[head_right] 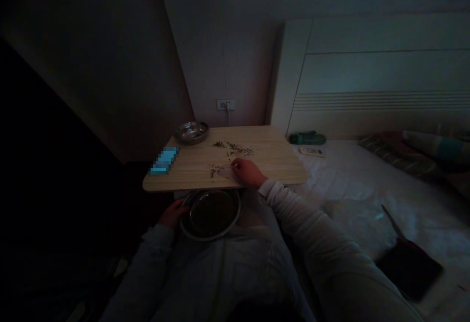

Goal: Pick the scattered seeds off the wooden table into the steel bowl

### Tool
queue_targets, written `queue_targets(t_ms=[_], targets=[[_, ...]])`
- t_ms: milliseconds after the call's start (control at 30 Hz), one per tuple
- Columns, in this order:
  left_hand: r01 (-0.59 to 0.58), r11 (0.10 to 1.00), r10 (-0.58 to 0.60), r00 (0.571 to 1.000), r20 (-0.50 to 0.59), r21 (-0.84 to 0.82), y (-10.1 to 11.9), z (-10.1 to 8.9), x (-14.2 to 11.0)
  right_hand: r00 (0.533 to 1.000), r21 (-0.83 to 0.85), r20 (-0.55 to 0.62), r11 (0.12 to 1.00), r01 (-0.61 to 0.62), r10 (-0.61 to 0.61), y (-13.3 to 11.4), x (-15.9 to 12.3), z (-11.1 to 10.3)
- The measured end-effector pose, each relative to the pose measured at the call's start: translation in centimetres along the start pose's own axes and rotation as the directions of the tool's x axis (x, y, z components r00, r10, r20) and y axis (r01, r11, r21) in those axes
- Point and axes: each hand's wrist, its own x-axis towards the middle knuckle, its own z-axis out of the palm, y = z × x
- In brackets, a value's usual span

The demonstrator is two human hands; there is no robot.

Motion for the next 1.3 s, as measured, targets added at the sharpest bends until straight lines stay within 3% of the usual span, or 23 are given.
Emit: queue_targets(t_ms=[300,433,667,1000,1300], targets=[[-0.002,1.0,0.002,0.998,-0.063,0.007,0.3,0.2,-0.2,0.995,-0.017,0.005,0.995,0.096,-0.096,-0.5,0.4,0.5],[-0.005,1.0,0.006,1.0,-0.013,0.022,0.7,0.2,-0.4,0.993,-0.021,0.016,0.993,0.12,-0.119,-0.5,0.3,0.6],[0.005,1.0,-0.005,1.0,-0.024,0.003,0.5,0.3,-0.4,0.991,-0.02,0.034,0.991,0.129,-0.129,-0.4,0.3,0.5],[0.034,0.999,-0.034,0.999,-0.035,-0.007,2.2,0.4,-1.5,0.988,-0.014,0.061,0.989,0.146,-0.145,-0.9,0.9,0.6],[0.02,0.999,-0.021,1.0,-0.019,-0.036,1.4,0.3,-1.1,0.988,0.017,0.078,0.991,0.136,-0.137,-0.7,0.4,0.4]])
